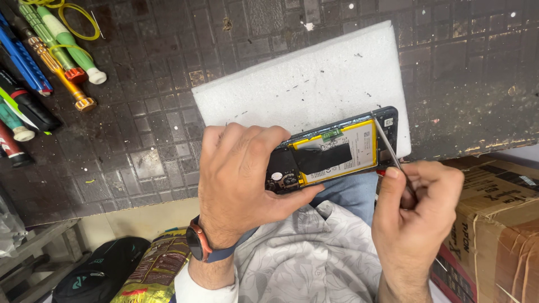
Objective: The person uses a metal spudger to pry and separate the back cover from a disassembled smartphone. They then use a toothbrush to clean the interior edges and components of the phone while it rests on their lap.
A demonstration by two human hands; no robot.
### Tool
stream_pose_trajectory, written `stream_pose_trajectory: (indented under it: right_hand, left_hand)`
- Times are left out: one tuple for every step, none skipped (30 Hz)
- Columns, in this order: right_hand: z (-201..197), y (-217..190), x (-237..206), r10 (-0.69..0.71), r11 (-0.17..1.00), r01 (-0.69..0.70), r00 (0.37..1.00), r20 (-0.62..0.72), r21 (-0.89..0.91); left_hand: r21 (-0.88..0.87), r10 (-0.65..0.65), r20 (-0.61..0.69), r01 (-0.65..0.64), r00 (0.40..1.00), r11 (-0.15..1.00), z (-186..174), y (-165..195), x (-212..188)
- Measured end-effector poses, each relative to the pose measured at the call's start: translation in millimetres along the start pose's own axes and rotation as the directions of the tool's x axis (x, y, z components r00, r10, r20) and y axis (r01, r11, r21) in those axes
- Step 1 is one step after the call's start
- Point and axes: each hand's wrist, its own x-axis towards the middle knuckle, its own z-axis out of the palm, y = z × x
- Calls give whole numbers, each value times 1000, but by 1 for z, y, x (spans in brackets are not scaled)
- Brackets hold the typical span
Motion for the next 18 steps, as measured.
stream_pose_trajectory:
  right_hand:
    - [0,0,0,23,999,-23,1000,-7,44]
    - [-1,0,1,47,995,-45,999,-13,87]
    - [-2,1,2,70,989,-67,997,-18,130]
    - [-1,2,3,39,984,-37,999,-8,173]
    - [-1,4,4,8,976,-9,1000,2,217]
    - [-1,5,5,-23,965,19,1000,13,262]
    - [-2,7,5,-9,973,2,1000,26,232]
    - [-3,7,6,6,979,-13,999,39,201]
    - [-3,8,6,21,985,-29,999,50,171]
    - [-4,8,6,35,984,-45,998,60,174]
    - [-5,8,6,48,982,-60,996,70,177]
    - [-6,8,7,61,981,-75,995,81,180]
    - [-6,8,7,90,980,-104,992,85,172]
    - [-7,7,8,117,978,-130,989,87,165]
    - [-7,7,8,143,975,-156,986,89,160]
    - [-7,7,9,134,973,-149,987,93,176]
    - [-7,6,9,126,971,-143,987,98,192]
    - [-7,6,10,119,969,-138,988,102,206]
  left_hand:
    - [-1,1,0,-1,1000,1000,0,0,0]
    - [-3,1,1,-1,1000,1000,0,0,0]
    - [-5,3,2,-3,1000,1000,0,0,0]
    - [-4,4,3,-4,1000,1000,0,0,0]
    - [-3,5,3,-5,1000,1000,0,0,0]
    - [-1,5,4,-5,1000,1000,0,0,0]
    - [-1,2,5,-2,1000,1000,0,0,0]
    - [-1,0,5,0,1000,1000,-1,0,0]
    - [-1,-1,6,1,1000,1000,-1,0,0]
    - [-1,3,6,-3,1000,1000,0,0,0]
    - [0,7,4,-7,1000,1000,0,0,0]
    - [2,9,3,-9,1000,1000,0,0,0]
    - [3,7,3,-7,1000,1000,0,0,0]
    - [4,7,2,-7,1000,1000,0,0,0]
    - [7,7,0,-7,1000,1000,0,0,0]
    - [6,12,-1,-12,1000,1000,0,0,0]
    - [4,15,-2,-15,1000,1000,0,0,0]
    - [0,18,-2,-18,1000,1000,0,0,0]
